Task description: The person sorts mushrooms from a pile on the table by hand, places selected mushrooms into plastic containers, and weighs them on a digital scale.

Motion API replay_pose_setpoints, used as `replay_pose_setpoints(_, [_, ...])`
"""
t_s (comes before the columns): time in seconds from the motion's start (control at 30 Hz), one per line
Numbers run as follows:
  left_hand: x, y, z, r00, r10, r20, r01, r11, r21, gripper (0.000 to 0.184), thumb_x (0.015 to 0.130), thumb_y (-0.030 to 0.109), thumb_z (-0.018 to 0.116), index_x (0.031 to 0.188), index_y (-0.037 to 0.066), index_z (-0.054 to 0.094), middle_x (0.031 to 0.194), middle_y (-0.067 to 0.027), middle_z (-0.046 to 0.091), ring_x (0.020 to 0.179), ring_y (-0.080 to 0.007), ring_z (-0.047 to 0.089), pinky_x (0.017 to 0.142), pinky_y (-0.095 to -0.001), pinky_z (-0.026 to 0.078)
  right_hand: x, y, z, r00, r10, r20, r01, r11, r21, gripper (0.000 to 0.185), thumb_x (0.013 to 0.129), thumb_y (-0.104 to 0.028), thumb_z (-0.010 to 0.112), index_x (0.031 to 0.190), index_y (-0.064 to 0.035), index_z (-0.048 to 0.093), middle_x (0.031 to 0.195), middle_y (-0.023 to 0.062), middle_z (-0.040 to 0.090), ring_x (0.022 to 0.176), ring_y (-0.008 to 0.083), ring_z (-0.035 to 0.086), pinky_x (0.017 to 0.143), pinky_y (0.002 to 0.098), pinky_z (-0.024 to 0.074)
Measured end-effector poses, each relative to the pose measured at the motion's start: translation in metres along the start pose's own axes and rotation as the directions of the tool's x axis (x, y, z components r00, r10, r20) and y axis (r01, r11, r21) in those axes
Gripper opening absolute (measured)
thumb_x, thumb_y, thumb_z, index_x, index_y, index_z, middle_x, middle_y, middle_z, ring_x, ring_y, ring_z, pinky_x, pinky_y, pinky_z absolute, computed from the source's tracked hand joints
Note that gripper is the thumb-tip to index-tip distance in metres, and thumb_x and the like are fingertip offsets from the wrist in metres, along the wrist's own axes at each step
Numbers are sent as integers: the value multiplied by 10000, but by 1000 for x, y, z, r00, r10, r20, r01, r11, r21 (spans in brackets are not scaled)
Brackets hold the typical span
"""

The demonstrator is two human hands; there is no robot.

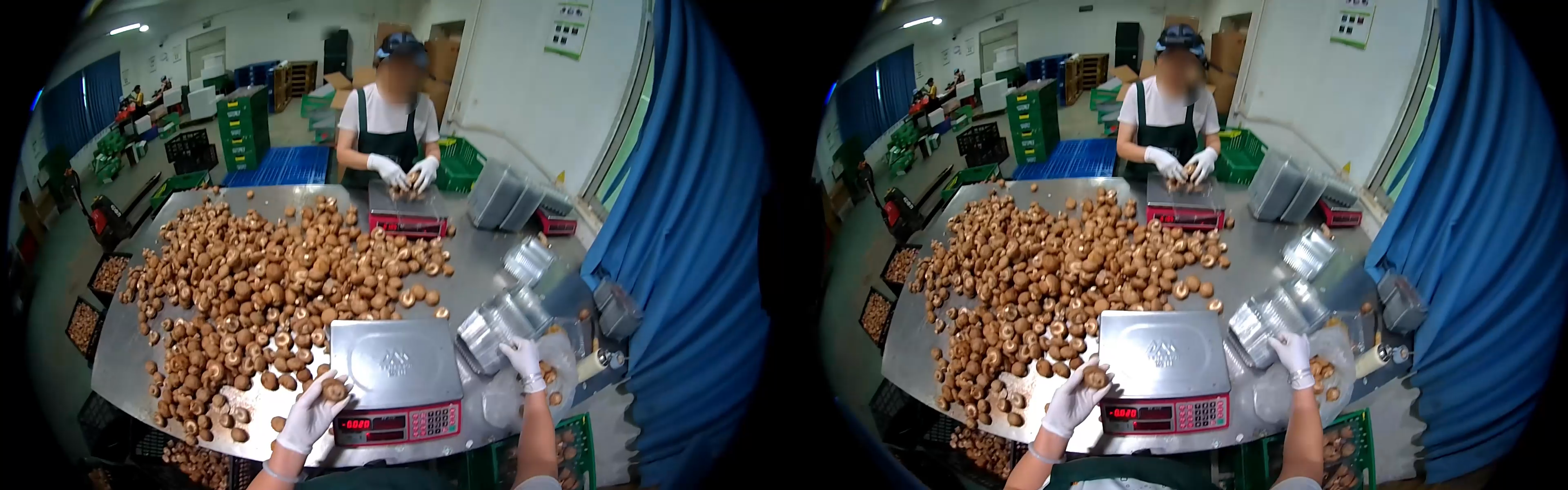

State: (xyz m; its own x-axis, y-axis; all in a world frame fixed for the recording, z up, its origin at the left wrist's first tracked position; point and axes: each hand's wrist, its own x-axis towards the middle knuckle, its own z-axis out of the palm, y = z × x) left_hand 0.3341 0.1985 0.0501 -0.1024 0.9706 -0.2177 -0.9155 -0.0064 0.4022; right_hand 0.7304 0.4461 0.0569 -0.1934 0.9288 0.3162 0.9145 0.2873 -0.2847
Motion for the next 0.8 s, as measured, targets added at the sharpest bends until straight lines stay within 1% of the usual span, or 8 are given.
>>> replay_pose_setpoints(0.07, [-4, 2, -14, 999, -32, -18, 32, 999, 10, 358, 999, 199, 422, 1286, -14, 441, 1245, -199, 516, 1148, -339, 549, 972, -412, 490, 5, 23, 7, 977, 175, 123, -208, 914, 349, 276, 838, -256, 627, 689, -27, 590, 665, 107, 611, 619, 235, 564, 721, 346, 453])
replay_pose_setpoints(0.13, [-10, 6, -19, 998, -59, -36, 61, 997, 52, 351, 1001, 202, 421, 1271, -21, 441, 1223, -207, 524, 1133, -357, 556, 962, -418, 500, 4, 8, -22, 964, 250, -94, -102, 669, 736, 279, 929, -150, 524, 693, -3, 549, 678, 52, 590, 660, 112, 543, 646, 300, 433])
replay_pose_setpoints(0.2, [-18, 11, -1, 999, -45, -28, 48, 992, 120, 354, 997, 199, 436, 1269, -27, 447, 1221, -196, 531, 1104, -336, 578, 952, -397, 500, -4, -36, -69, 926, 292, -241, 35, 567, 823, 283, 952, -145, 485, 711, -12, 550, 703, 42, 596, 669, 113, 543, 652, 291, 434])
replay_pose_setpoints(0.33, [-21, 14, 60, 962, 225, 153, -265, 651, 712, 321, 922, 105, 549, 1221, -14, 544, 1176, -149, 594, 1080, -229, 589, 921, -326, 481, -34, -112, -89, 941, -279, -191, 333, 860, 386, 67, 763, -66, 610, 723, -13, 610, 701, 121, 586, 662, 264, 572, 675, 352, 461])
replay_pose_setpoints(0.4, [-11, 11, 70, 839, 299, 454, -519, 189, 834, 308, 881, 81, 594, 1183, 21, 593, 1174, -142, 602, 1059, -246, 603, 907, -327, 481, -51, -158, -79, 673, -728, -131, 733, 634, 245, 78, 768, -144, 632, 757, -67, 638, 698, 81, 584, 655, 279, 575, 636, 392, 457])
replay_pose_setpoints(0.57, [48, -10, 43, 747, 69, 661, -580, -417, 700, 388, 835, 208, 660, 1187, 60, 588, 1182, -161, 589, 1038, -345, 587, 857, -373, 499, -103, -192, 8, 644, -739, 198, 678, 671, 302, 162, 820, -249, 634, 778, -93, 639, 730, 69, 621, 681, 254, 612, 644, 379, 482])
replay_pose_setpoints(0.67, [50, -9, 23, 815, -225, 535, -558, -556, 616, 485, 874, 376, 585, 1259, 87, 522, 1298, -161, 515, 1151, -362, 522, 933, -394, 446, -102, -201, 18, 637, -722, 271, 694, 689, 207, 202, 831, -291, 626, 809, -92, 649, 738, 81, 623, 701, 262, 617, 648, 392, 481])
replay_pose_setpoints(0.8, [-10, 9, 18, 751, -104, 652, -594, -538, 598, 504, 896, 399, 559, 1274, 70, 518, 1286, -164, 526, 1180, -332, 498, 1002, -428, 381, -90, -211, 1, 705, -691, 159, 621, 710, 332, 302, 744, -375, 702, 774, -77, 664, 704, 104, 621, 688, 298, 613, 649, 422, 460])
